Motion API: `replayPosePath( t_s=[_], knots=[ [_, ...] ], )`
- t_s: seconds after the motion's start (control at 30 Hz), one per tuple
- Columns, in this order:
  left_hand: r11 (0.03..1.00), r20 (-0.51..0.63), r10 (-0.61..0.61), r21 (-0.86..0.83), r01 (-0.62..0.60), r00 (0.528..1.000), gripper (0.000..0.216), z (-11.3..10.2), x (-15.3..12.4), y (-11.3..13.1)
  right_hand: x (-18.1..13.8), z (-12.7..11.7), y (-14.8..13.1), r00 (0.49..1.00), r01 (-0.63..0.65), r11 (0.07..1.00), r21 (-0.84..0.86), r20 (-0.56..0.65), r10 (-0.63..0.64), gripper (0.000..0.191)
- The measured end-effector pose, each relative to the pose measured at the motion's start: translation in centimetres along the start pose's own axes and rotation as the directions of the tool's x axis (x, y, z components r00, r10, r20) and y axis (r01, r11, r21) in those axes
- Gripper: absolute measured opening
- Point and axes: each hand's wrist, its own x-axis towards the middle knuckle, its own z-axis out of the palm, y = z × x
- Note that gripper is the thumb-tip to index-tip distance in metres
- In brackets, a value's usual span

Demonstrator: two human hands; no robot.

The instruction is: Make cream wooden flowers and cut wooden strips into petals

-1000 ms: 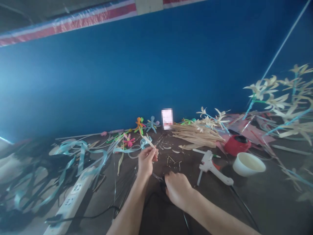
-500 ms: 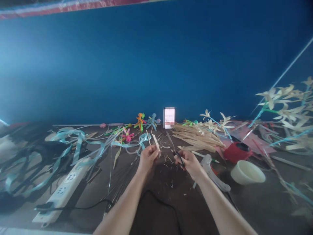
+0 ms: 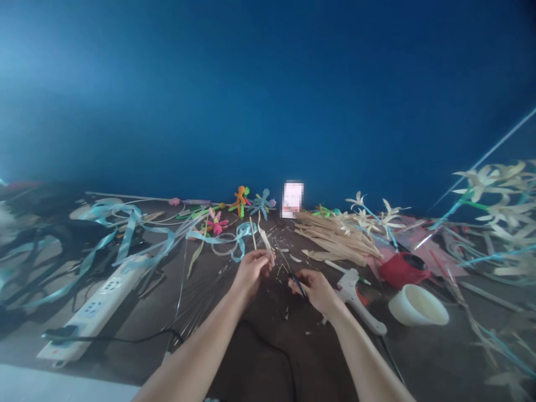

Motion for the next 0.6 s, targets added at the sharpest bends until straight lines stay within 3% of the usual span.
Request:
replayPosePath(
  t_s=[0.2,0.33,0.43,0.6],
  knots=[
    [0.996,-0.107,0.028,-0.084,-0.037,0.994,0.025,-0.7,0.5,0.0,-0.3,-0.4,-0.2,1.0,-0.003,0.984,-0.178,0.012,0.005,0.034],
    [0.994,-0.176,0.113,0.009,-0.113,0.978,0.028,-1.2,0.7,0.5,-0.4,-0.7,-0.1,0.996,-0.008,0.974,-0.225,0.081,0.027,0.034],
    [0.978,-0.122,0.17,0.139,-0.153,0.978,0.026,-1.6,0.7,1.5,-0.6,-1.1,-0.2,0.984,-0.025,0.979,-0.204,0.169,0.06,0.033],
    [0.947,0.072,0.09,0.301,-0.108,0.993,0.023,-2.2,0.5,2.5,-0.9,-2.1,-0.1,0.962,-0.046,0.975,-0.218,0.255,0.103,0.029]
  ],
)
